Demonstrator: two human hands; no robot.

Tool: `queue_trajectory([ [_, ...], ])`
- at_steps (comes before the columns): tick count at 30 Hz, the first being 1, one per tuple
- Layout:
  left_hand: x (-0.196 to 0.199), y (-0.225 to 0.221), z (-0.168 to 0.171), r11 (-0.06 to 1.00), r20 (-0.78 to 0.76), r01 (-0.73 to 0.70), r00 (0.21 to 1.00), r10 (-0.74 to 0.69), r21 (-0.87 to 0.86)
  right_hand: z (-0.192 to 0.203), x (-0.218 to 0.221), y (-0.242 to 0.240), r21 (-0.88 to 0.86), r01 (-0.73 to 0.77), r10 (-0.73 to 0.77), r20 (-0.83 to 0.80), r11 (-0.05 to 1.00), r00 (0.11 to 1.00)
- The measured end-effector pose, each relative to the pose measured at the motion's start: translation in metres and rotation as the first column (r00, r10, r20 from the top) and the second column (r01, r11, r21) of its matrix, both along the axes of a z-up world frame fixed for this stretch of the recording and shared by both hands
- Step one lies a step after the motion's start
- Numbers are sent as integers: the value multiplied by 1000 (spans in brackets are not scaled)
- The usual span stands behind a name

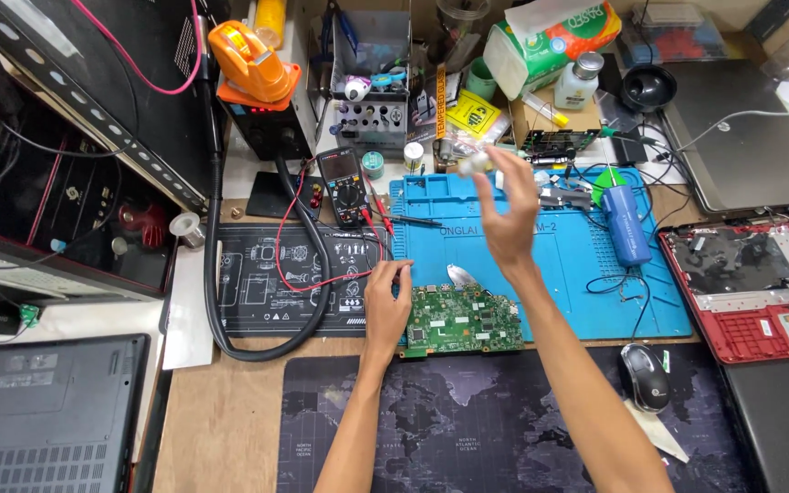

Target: Disassembling a laptop to access and service the motherboard

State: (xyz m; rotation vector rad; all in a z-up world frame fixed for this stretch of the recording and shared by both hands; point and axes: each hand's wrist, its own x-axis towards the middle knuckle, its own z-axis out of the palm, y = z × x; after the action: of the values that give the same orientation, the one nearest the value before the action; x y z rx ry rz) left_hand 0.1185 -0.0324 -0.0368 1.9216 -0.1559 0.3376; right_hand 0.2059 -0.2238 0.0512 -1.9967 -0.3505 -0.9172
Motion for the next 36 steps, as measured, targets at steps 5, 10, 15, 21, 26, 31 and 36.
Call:
queue_trajectory([
  [5, 2, -2, -1, 1000, 0, -4, 1000, 4, 6, -13, -64, -17, 331, 104, -66, -124, 938, 990],
  [10, 0, -3, -2, 1000, 10, -24, 1000, 24, 13, -33, -99, -33, 530, 166, 7, -308, 832, 951],
  [15, -4, -2, 0, 1000, -13, 0, 1000, 0, 14, -62, -109, -55, 491, 187, 76, -467, 851, 881],
  [21, -6, -4, 4, 998, -18, 2, 1000, -1, 55, -86, -105, -66, 527, 168, 113, -459, 833, 881],
  [26, -4, -5, 4, 996, -42, 4, 999, 0, 84, -74, -105, -62, 533, 153, 131, -456, 832, 880],
  [31, -7, -6, 6, 995, -54, 8, 999, -3, 98, -70, -109, -60, 503, 125, 122, -431, 855, 894],
  [36, -5, -7, 8, 993, -29, 18, 999, -15, 114, -62, -107, -59, 505, 99, 149, -427, 858, 892],
])
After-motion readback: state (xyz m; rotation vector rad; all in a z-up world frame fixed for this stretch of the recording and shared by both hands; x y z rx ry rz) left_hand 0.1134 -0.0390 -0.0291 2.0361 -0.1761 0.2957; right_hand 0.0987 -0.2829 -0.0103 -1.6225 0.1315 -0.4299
